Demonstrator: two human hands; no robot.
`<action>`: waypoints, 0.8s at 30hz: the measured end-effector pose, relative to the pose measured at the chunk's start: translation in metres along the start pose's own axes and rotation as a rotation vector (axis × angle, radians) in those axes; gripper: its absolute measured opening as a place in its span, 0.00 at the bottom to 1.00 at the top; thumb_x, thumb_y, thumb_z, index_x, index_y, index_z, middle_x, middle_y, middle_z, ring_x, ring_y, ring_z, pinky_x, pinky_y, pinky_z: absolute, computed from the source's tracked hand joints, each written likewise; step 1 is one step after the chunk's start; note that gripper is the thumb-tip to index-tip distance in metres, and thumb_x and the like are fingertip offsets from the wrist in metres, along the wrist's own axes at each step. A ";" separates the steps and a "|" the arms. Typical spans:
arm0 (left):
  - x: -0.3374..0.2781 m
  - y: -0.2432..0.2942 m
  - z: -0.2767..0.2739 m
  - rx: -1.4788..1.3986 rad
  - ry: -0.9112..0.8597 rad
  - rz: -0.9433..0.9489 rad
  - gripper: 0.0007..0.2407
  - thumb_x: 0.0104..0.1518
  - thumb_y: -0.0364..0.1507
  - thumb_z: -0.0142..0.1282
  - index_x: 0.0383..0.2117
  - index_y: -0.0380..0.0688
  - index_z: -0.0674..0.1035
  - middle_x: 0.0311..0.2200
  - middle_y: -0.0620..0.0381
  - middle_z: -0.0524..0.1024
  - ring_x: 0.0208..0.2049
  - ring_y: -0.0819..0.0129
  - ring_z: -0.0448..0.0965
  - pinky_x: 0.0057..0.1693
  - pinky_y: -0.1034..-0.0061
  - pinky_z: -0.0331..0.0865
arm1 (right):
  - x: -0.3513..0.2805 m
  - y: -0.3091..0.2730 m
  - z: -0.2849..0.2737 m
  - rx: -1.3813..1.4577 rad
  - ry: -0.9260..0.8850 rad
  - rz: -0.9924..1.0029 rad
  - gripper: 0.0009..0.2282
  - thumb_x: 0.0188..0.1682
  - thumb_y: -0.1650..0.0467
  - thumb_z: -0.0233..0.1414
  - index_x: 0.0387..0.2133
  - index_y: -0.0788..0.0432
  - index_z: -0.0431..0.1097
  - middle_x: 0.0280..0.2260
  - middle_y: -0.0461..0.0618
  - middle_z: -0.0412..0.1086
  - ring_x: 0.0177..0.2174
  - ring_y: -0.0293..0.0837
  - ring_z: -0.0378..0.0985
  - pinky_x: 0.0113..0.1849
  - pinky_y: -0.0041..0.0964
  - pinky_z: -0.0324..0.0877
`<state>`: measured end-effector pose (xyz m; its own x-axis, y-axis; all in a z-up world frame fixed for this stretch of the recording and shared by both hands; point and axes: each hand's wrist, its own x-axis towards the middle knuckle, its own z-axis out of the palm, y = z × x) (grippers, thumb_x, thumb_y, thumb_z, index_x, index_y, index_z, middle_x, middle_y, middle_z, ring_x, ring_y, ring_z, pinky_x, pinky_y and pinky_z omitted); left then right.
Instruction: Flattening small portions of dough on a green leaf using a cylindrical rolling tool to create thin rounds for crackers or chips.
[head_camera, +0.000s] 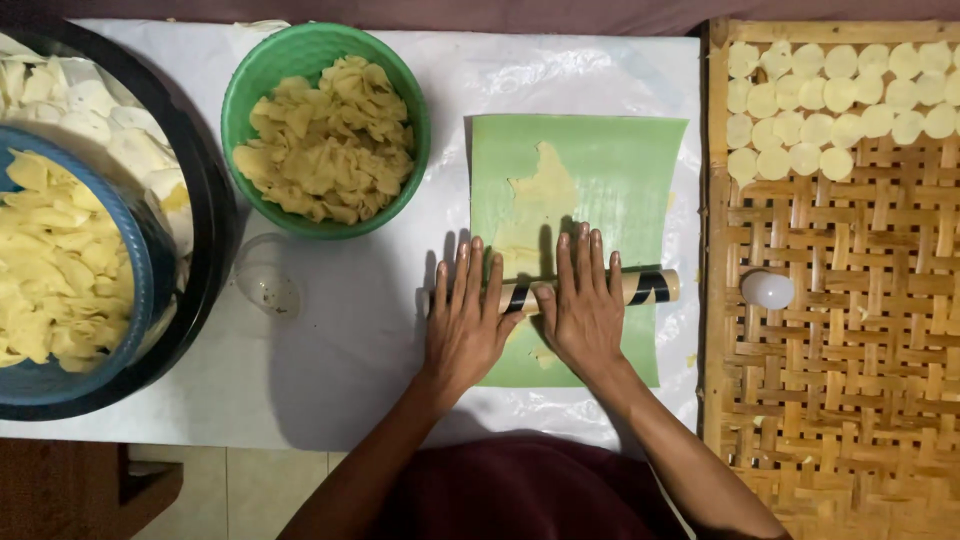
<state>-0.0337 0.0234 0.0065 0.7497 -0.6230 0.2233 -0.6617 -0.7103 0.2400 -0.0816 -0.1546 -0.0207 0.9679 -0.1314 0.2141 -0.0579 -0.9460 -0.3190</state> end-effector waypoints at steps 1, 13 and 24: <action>-0.006 -0.008 0.009 0.001 0.009 0.003 0.31 0.64 0.47 0.48 0.67 0.34 0.64 0.69 0.32 0.56 0.71 0.39 0.55 0.70 0.42 0.47 | 0.004 0.002 0.000 -0.004 0.008 -0.003 0.29 0.62 0.56 0.34 0.71 0.60 0.46 0.70 0.65 0.44 0.69 0.59 0.42 0.65 0.58 0.34; 0.078 -0.070 0.019 -0.029 0.087 0.345 0.23 0.48 0.38 0.68 0.50 0.47 0.76 0.37 0.54 0.72 0.43 0.57 0.74 0.50 0.62 0.67 | 0.108 0.024 -0.019 0.082 -0.028 0.203 0.32 0.60 0.53 0.40 0.67 0.67 0.53 0.68 0.74 0.42 0.68 0.67 0.38 0.66 0.57 0.40; 0.117 -0.046 -0.002 -0.067 0.054 0.120 0.24 0.69 0.30 0.44 0.67 0.25 0.60 0.69 0.28 0.53 0.72 0.38 0.49 0.71 0.46 0.44 | 0.069 0.025 0.000 -0.089 0.110 0.063 0.28 0.62 0.59 0.32 0.70 0.65 0.47 0.69 0.69 0.45 0.69 0.62 0.43 0.64 0.63 0.37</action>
<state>0.0841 -0.0163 0.0236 0.6644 -0.6826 0.3043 -0.7474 -0.6069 0.2703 -0.0164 -0.1870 -0.0135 0.9293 -0.2182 0.2979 -0.1437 -0.9569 -0.2525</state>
